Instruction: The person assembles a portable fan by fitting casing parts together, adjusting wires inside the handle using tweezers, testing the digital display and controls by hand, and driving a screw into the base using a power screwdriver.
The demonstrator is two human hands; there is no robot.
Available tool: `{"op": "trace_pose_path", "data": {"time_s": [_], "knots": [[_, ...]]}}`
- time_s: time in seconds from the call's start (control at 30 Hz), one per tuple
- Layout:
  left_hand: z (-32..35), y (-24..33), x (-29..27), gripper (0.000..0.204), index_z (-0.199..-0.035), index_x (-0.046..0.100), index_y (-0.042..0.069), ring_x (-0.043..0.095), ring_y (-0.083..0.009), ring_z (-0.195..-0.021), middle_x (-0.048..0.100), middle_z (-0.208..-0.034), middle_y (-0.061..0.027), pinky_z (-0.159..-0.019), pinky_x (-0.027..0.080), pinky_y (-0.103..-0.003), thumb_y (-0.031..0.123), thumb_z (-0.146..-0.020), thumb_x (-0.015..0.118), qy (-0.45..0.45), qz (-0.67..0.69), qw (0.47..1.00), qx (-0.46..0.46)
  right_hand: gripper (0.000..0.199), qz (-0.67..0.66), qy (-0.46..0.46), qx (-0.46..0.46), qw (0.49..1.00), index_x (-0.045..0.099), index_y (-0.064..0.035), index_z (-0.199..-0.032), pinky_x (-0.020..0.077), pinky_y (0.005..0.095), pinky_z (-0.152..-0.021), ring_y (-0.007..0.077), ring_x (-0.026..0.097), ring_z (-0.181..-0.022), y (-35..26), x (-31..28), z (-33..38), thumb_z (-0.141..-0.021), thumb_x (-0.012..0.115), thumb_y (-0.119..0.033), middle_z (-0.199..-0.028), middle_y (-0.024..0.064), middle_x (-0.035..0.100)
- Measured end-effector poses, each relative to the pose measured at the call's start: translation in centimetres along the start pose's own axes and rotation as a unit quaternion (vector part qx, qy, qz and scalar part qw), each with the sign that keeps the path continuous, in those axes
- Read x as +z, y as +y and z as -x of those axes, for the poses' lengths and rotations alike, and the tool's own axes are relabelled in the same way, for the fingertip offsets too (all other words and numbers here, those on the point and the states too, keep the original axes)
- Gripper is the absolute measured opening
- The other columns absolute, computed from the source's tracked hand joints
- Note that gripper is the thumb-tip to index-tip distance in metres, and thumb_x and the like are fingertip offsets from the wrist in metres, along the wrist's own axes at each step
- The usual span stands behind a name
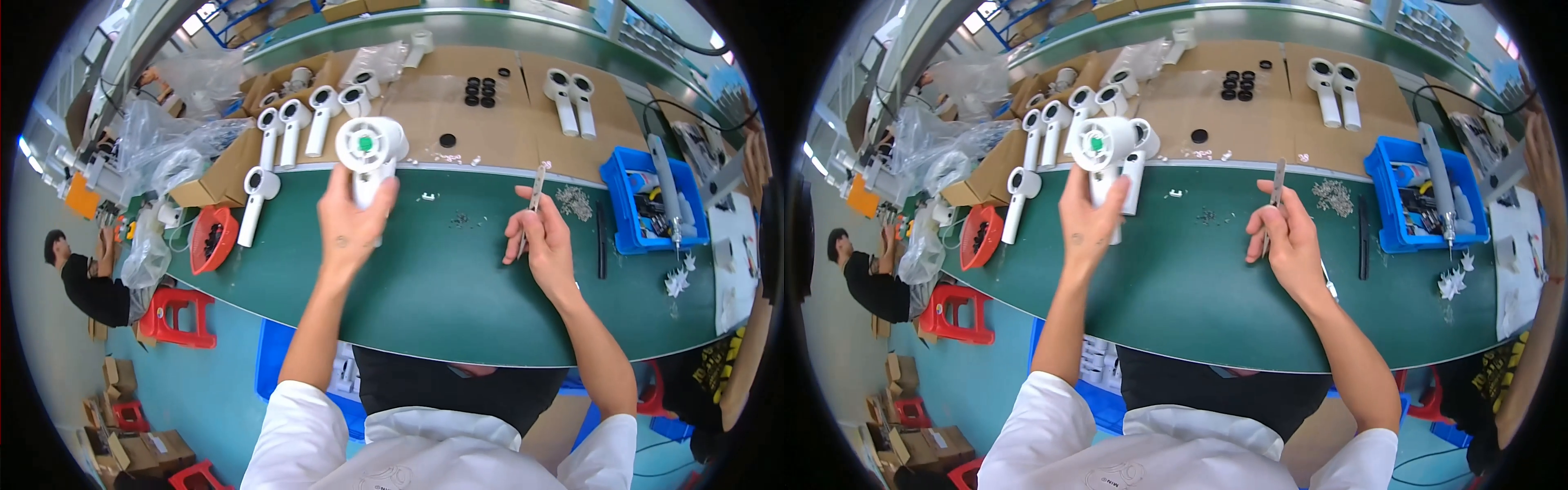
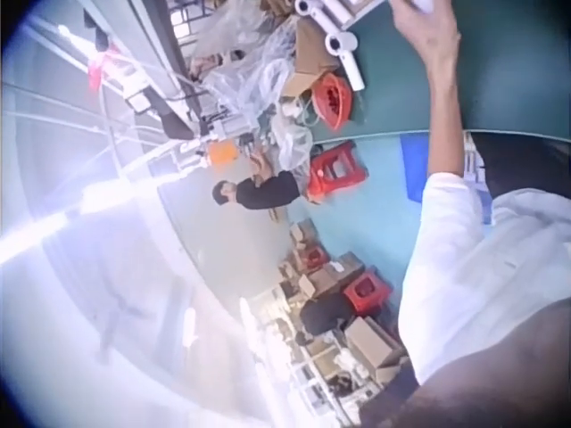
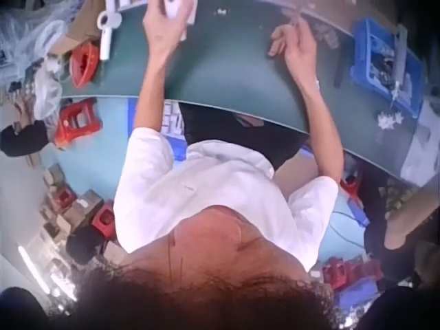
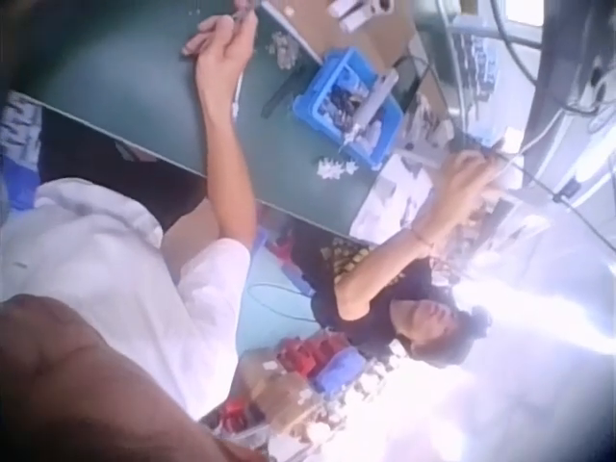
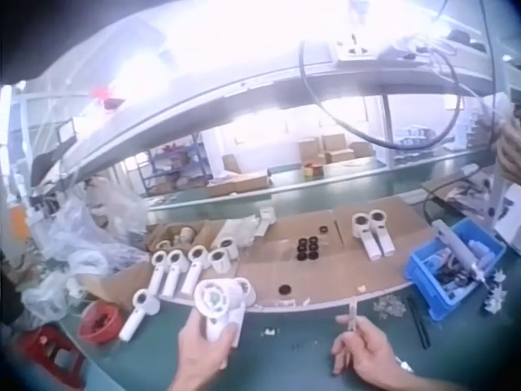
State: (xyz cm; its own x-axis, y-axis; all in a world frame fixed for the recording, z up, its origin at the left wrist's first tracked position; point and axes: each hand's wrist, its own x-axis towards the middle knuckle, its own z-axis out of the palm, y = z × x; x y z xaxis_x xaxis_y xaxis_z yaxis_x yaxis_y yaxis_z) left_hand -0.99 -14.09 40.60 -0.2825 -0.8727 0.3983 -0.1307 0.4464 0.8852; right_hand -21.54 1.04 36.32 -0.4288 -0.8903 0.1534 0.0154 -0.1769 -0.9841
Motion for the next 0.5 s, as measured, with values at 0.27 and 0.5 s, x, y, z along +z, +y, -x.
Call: {"op": "trace_pose_path", "data": {"time_s": [0.27,0.5], "knots": [[-0.9,-8.3,-12.8,0.043,-0.115,0.060,-0.004,0.066,-0.0348,-0.090,0.067,-0.099,-0.0231,-0.081,0.049,-0.040,0.022,-0.081,0.070,0.067,-0.325,0.942,-0.044,0.034,0.021,-0.011,-0.003,1.000,0.045,-0.0022,-0.133,0.0477,0.0236,-0.050,0.0102,0.056,-0.056,-0.4,0.6,-0.3,-0.102,0.040,-0.016,-0.080,0.0054,0.056],[-2.1,-10.0,-13.8,0.045,-0.117,0.060,-0.004,0.063,-0.0419,-0.095,0.065,-0.103,-0.0271,-0.083,0.048,-0.045,0.023,-0.082,0.068,0.070,-0.365,0.928,-0.033,0.034,0.034,0.002,-0.011,0.999,0.044,-0.0015,-0.133,0.0472,0.0238,-0.050,0.0105,0.056,-0.055,-0.3,0.4,-0.4,-0.102,0.039,-0.016,-0.080,0.0058,0.056]]}}
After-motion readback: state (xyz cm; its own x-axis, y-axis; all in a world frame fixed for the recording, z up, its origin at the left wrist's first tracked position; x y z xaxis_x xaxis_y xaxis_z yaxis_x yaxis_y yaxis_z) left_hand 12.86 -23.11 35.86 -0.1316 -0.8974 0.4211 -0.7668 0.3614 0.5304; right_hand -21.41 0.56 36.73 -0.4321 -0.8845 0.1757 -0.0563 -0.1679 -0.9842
